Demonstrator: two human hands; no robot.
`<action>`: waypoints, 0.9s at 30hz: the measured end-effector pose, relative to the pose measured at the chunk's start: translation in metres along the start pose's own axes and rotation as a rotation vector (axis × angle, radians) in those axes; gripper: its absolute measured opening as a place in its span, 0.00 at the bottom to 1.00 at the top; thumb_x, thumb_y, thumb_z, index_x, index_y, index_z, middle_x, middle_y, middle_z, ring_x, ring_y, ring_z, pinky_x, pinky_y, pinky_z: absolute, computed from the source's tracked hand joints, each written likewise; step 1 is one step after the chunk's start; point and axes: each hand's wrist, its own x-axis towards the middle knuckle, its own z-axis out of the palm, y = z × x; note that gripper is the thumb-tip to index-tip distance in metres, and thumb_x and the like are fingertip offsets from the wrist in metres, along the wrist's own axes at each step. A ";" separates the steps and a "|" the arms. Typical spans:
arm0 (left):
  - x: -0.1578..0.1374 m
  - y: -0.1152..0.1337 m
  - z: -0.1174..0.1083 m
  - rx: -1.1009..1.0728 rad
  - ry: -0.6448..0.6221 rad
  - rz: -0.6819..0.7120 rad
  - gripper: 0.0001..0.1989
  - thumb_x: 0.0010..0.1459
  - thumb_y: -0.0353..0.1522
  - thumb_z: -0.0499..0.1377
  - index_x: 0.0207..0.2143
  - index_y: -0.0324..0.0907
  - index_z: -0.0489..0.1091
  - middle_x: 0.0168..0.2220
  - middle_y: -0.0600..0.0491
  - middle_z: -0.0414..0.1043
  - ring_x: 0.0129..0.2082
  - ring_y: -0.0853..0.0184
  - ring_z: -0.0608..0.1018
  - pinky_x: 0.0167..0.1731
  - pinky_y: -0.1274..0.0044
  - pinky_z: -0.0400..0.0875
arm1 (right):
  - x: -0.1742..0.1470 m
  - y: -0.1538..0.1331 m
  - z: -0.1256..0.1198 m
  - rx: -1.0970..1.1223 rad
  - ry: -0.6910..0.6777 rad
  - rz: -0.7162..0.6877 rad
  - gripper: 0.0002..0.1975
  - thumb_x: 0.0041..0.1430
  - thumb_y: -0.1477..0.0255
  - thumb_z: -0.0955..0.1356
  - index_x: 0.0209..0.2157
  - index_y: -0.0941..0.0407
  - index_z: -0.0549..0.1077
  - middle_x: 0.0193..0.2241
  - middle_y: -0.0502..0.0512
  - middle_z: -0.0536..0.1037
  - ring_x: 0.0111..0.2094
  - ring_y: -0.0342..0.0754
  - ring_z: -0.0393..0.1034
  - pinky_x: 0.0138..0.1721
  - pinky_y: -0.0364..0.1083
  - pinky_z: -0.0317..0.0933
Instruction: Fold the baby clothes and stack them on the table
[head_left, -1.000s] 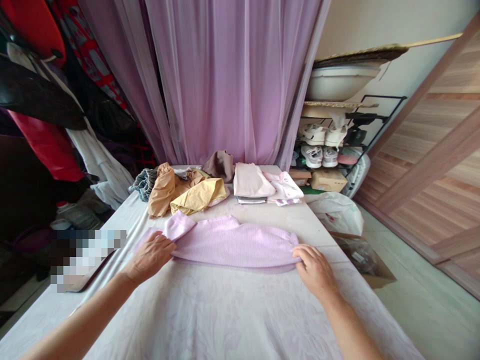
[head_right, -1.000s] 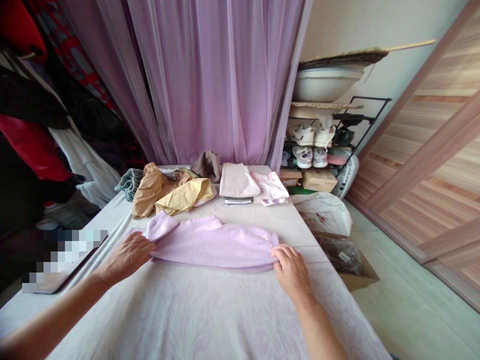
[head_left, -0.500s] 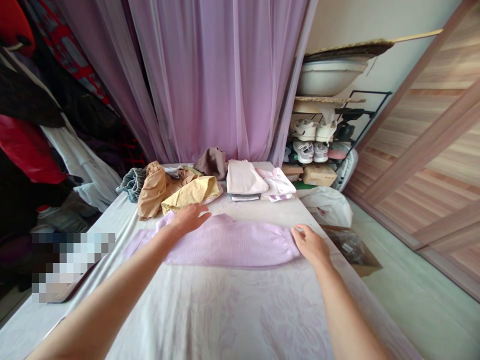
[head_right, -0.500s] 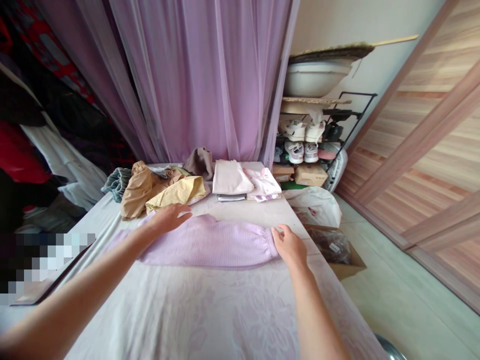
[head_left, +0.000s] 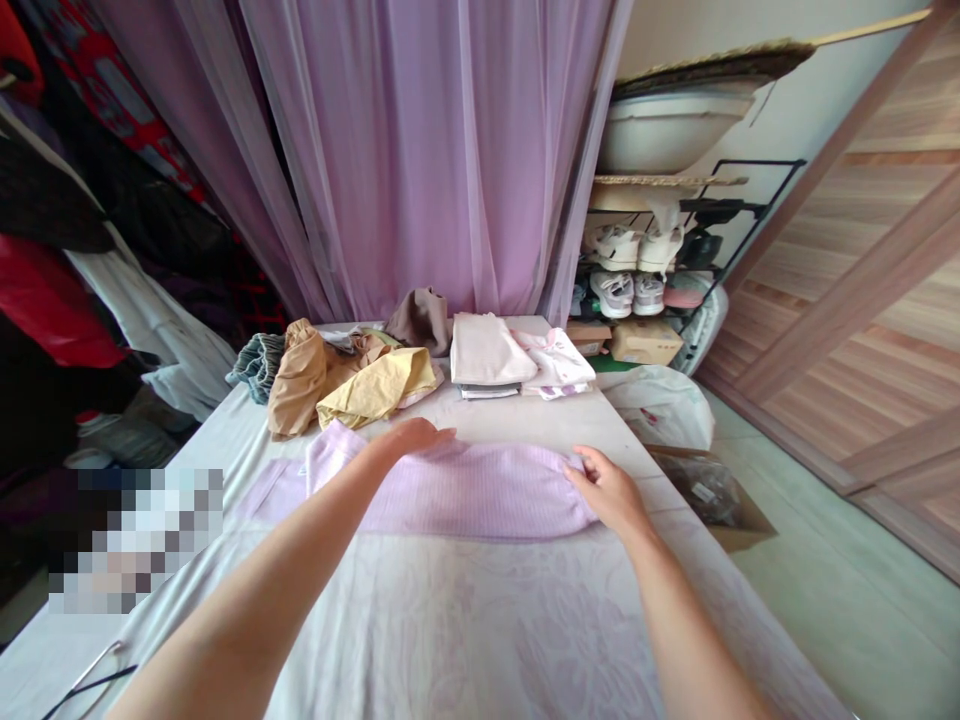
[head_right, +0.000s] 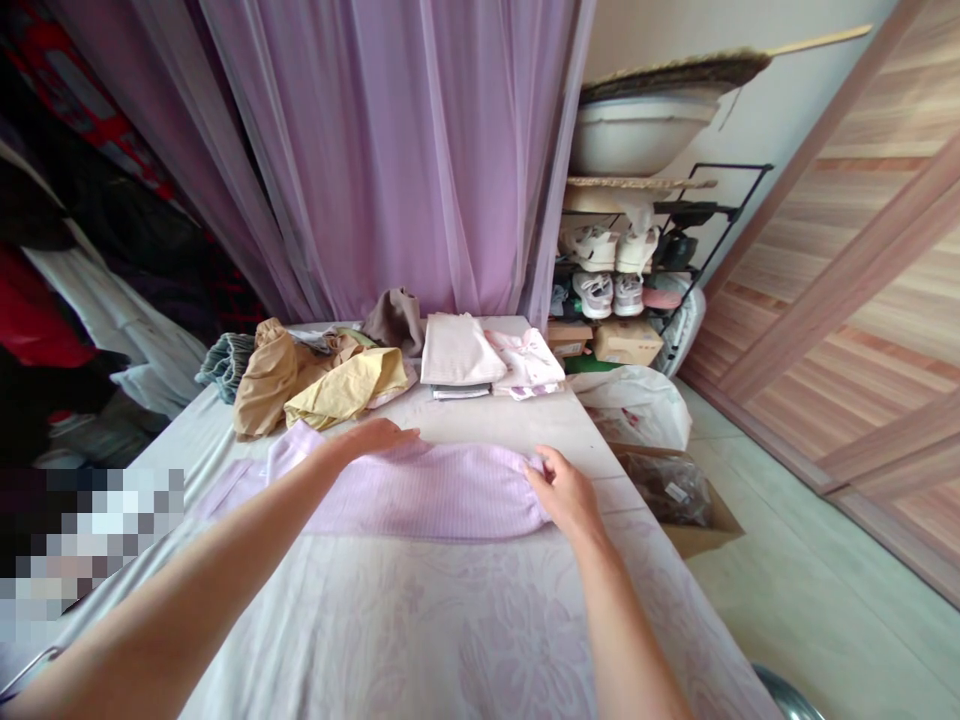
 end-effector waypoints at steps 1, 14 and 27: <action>-0.002 0.003 0.001 -0.027 -0.016 -0.033 0.18 0.60 0.41 0.56 0.41 0.38 0.77 0.25 0.46 0.73 0.34 0.56 0.77 0.38 0.68 0.69 | -0.003 -0.001 0.000 0.017 0.020 -0.032 0.25 0.50 0.57 0.67 0.49 0.53 0.75 0.32 0.53 0.79 0.32 0.49 0.73 0.37 0.46 0.63; -0.017 0.017 -0.001 -0.257 0.016 -0.215 0.20 0.58 0.40 0.54 0.44 0.40 0.79 0.30 0.53 0.78 0.26 0.68 0.74 0.26 0.78 0.65 | -0.009 -0.015 -0.007 0.262 -0.045 0.057 0.26 0.48 0.58 0.68 0.46 0.57 0.78 0.36 0.57 0.82 0.35 0.51 0.74 0.39 0.47 0.66; -0.011 0.025 0.004 -0.031 0.170 -0.235 0.19 0.64 0.42 0.52 0.49 0.44 0.76 0.41 0.47 0.80 0.42 0.58 0.79 0.40 0.73 0.69 | -0.010 0.001 -0.002 0.205 -0.057 0.065 0.29 0.54 0.58 0.66 0.55 0.56 0.72 0.43 0.59 0.81 0.45 0.52 0.75 0.47 0.48 0.66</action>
